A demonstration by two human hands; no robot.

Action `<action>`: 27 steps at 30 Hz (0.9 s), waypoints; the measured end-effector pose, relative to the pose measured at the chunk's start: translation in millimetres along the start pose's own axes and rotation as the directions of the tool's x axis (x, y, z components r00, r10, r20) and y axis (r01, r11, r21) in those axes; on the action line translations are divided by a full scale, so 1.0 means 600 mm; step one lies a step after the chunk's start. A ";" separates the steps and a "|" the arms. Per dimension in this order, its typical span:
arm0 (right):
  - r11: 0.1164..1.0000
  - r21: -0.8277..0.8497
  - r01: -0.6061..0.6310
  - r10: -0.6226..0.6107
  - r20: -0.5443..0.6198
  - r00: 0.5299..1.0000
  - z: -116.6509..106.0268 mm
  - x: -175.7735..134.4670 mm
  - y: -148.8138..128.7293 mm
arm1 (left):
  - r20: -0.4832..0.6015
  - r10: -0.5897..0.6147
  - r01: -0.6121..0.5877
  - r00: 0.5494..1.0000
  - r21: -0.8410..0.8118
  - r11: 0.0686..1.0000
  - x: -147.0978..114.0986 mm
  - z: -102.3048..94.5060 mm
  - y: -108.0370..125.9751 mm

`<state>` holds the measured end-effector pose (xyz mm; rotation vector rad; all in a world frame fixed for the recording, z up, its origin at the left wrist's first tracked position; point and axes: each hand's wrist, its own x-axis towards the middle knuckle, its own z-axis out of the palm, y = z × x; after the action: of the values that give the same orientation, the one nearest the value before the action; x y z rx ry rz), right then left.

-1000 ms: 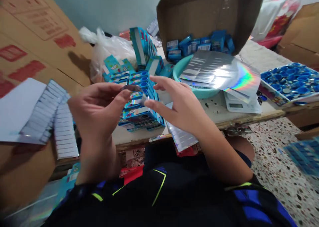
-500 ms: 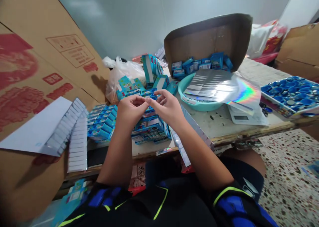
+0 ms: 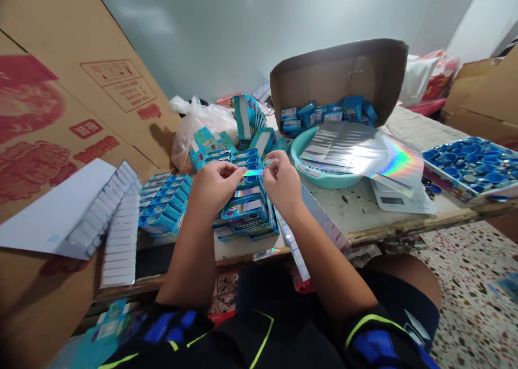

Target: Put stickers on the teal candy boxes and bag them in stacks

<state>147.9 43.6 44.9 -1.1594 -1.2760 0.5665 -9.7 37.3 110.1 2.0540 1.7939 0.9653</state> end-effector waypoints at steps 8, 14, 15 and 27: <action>0.996 0.090 -0.021 0.018 0.029 0.999 -0.013 0.006 -0.009 | -0.055 0.039 -0.035 0.998 0.069 0.997 -0.001 -0.006 0.006; 0.987 0.134 -0.092 0.077 0.113 0.991 -0.014 0.009 0.003 | 0.003 -0.012 0.011 1.000 0.173 0.985 -0.001 -0.004 0.000; 0.984 0.143 -0.106 0.087 0.130 0.988 -0.015 0.009 0.005 | 0.012 -0.019 0.017 1.000 0.194 0.981 -0.001 -0.002 0.000; 0.954 0.237 -0.181 0.143 0.166 0.976 -0.019 0.010 0.004 | 0.012 -0.019 0.016 1.000 0.250 0.968 -0.002 0.003 -0.004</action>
<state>160.6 45.3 46.9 -1.0291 -1.1983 0.9240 -10.4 37.2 107.1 2.1776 2.0117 0.7495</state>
